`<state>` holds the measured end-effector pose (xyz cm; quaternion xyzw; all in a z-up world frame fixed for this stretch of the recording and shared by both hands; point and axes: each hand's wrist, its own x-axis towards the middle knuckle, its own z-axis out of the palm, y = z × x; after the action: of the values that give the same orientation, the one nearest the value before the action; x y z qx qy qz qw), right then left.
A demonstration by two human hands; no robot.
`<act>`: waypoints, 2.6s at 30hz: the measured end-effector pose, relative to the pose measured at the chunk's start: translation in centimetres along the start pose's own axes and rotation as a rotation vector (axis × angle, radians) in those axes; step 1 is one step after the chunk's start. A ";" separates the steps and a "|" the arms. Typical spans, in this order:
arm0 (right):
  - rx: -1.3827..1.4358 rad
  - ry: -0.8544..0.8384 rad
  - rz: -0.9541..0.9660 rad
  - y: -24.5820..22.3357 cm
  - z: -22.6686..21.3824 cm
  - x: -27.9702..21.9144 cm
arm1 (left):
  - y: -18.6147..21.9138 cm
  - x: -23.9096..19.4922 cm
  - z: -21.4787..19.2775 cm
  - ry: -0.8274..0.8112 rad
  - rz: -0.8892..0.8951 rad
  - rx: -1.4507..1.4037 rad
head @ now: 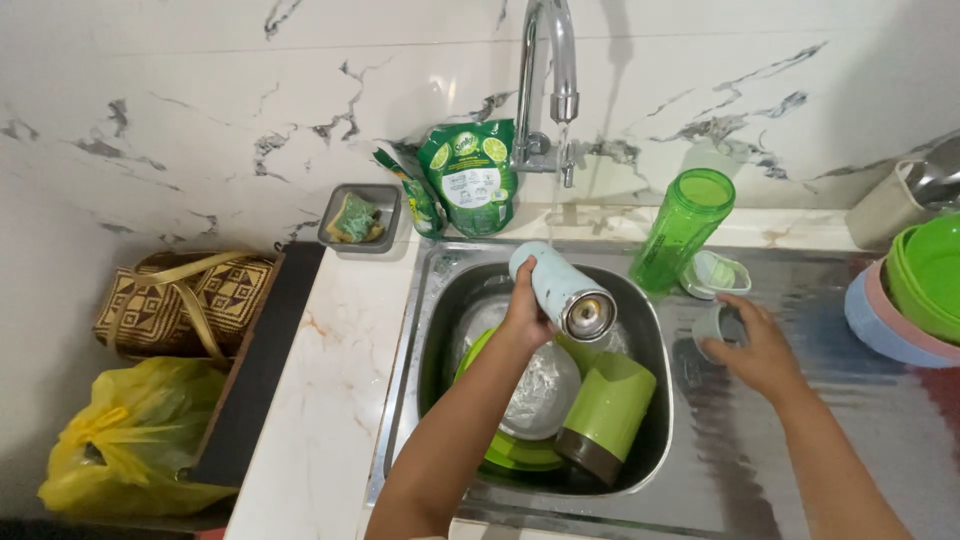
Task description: The person washes various kitchen items in a sink under running water. They rinse a blue bowl, a pink bowl, and several green bowls, placing them on the counter. They also rinse a green bottle, a light blue tumbler, a metal bowl, and a green tumbler, handling each item individually.
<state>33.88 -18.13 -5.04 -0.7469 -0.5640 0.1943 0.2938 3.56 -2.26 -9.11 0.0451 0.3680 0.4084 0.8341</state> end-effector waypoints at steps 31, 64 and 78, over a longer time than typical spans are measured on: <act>-0.460 0.107 0.080 7.6 1.7 1.9 | 2.2 2.7 0.0 -0.114 0.006 -0.186; -0.432 0.633 -0.297 -9.7 -14.6 1.2 | -5.0 -5.3 -1.7 -0.167 -0.149 0.003; -0.292 0.313 0.001 1.5 -11.1 10.4 | 0.6 -2.6 -0.4 -0.124 -0.009 0.097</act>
<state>44.88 -10.89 2.80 -0.8029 -0.5333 -0.0079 0.2662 1.90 -3.81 -7.68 0.1089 0.3350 0.3827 0.8541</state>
